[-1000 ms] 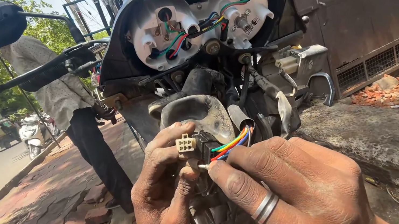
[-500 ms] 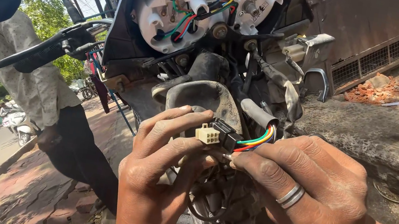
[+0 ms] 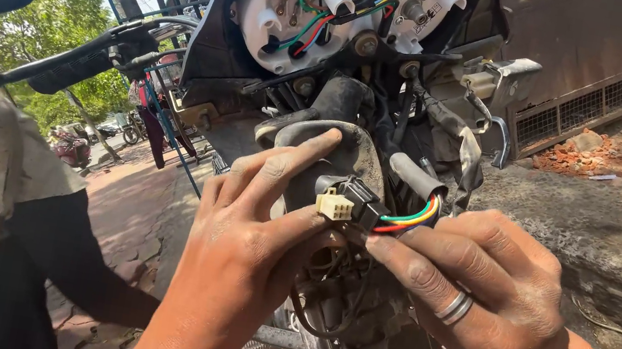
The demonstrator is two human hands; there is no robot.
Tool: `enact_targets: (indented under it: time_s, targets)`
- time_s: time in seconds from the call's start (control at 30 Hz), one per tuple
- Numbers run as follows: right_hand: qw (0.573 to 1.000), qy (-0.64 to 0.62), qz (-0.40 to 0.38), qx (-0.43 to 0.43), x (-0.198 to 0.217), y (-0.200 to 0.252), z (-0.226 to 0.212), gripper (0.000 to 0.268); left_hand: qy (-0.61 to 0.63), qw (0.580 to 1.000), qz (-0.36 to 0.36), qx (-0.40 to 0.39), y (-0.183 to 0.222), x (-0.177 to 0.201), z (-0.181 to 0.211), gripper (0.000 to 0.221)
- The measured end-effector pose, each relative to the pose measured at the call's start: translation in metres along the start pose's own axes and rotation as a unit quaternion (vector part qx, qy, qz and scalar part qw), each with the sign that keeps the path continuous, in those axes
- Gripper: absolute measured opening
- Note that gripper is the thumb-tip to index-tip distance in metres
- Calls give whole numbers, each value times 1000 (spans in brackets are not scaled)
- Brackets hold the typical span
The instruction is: The person is repairing the front electrical and display cluster of a motorcycle.
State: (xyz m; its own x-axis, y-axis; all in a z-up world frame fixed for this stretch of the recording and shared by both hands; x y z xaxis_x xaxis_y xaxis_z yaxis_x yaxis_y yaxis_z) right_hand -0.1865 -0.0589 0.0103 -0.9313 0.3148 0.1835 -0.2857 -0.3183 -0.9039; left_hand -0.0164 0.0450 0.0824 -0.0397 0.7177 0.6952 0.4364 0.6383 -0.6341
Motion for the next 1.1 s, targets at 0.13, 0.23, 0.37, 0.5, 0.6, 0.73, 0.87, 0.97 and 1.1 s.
enact_targets:
  time_s: [0.13, 0.23, 0.37, 0.5, 0.6, 0.73, 0.87, 0.97, 1.1]
  targets:
    - [999, 9, 30, -28, -4, 6, 4, 39, -6, 1000, -19, 2, -8, 5, 1, 20]
    - [993, 37, 76, -85, -12, 7, -4, 38, 61, 998, -26, -1, -11, 9, -3, 22]
    - [970, -41, 127, -201, -28, 9, -8, 32, 154, 987, -55, -9, -14, 9, -9, 17]
    - [929, -192, 178, -261, -39, 7, -15, 27, 128, 990, -62, -12, -19, 12, -9, 11]
    - [915, -181, 171, -317, -29, -2, -19, 26, 154, 987, -32, -13, -17, 5, -7, 11]
    - [926, -124, 162, -318, -29, 4, -19, 26, 195, 980, -10, 21, -13, -4, 0, 23]
    - [927, -118, 166, -314, -32, 6, -22, 28, 126, 992, -5, 21, -14, -4, 3, 24]
    - [912, -167, 176, -332, -41, 12, -23, 29, 149, 989, 5, 16, -12, -7, 2, 23]
    - [889, -230, 172, -356, -42, 15, -21, 27, 199, 980, 9, -9, -10, -13, -6, 16]
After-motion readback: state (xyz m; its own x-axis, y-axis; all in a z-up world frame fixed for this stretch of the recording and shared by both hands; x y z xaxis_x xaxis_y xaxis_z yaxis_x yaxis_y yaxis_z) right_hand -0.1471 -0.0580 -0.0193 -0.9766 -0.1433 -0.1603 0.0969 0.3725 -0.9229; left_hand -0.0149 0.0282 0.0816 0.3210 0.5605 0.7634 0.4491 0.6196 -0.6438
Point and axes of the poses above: each hand's wrist, its own y-axis away from the middle knuckle, its own x-axis out of the back of the hand, z = x × y, the point moved 2 cm from there along -y, towards the middle knuckle, and after that the axes turned 11 degrees about -z, right-handed, at the moved point
